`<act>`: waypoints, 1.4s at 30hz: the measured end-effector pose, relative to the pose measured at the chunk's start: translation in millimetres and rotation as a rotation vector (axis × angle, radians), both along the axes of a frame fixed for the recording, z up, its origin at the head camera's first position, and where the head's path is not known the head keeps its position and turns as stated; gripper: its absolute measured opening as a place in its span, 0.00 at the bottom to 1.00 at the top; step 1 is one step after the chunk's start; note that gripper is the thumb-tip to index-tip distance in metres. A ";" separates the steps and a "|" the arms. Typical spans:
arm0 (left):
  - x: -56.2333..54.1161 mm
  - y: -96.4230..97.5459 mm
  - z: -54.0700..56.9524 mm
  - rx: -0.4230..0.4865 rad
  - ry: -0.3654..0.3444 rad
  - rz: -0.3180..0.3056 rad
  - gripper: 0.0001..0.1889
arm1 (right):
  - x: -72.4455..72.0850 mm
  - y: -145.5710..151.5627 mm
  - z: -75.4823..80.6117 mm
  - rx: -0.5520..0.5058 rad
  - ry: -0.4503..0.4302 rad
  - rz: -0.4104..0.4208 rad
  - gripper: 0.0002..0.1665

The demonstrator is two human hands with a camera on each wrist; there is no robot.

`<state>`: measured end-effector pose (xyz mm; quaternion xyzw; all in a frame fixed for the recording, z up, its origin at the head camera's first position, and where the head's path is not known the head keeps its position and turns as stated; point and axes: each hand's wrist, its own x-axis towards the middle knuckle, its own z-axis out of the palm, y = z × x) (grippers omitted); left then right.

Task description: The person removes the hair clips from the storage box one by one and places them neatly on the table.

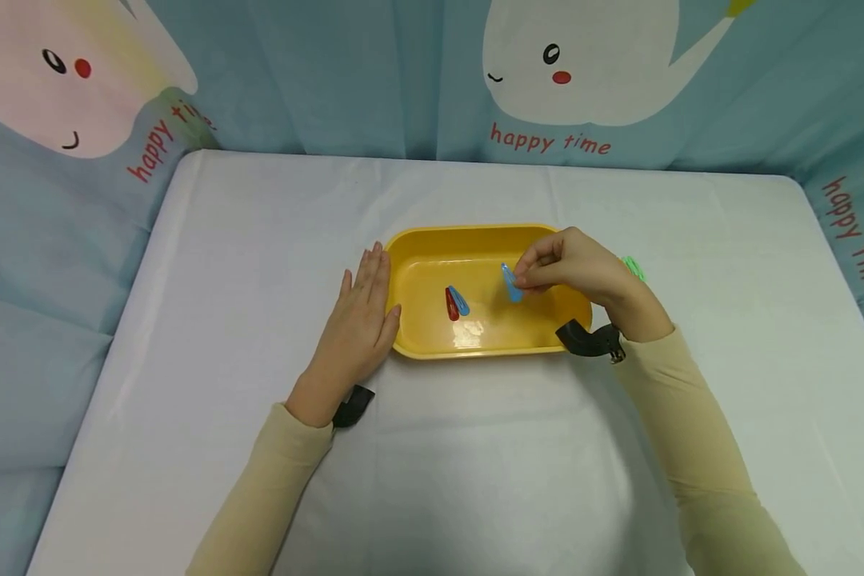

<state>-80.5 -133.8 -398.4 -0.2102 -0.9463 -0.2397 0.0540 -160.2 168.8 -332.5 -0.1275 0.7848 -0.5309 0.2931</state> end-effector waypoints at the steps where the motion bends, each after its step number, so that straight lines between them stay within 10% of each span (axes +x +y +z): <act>1: -0.1 -0.1 -0.1 0.001 0.002 0.000 0.33 | 0.7 2.9 0.6 -0.009 0.004 0.000 0.07; 17: -0.1 -0.1 -1.2 0.004 -0.002 -0.008 0.33 | 14.0 46.7 -0.4 -0.047 0.039 -0.160 0.02; 42: -0.9 -0.1 -0.2 0.005 0.000 -0.009 0.33 | 13.4 73.5 -12.3 -0.230 0.007 -0.191 0.06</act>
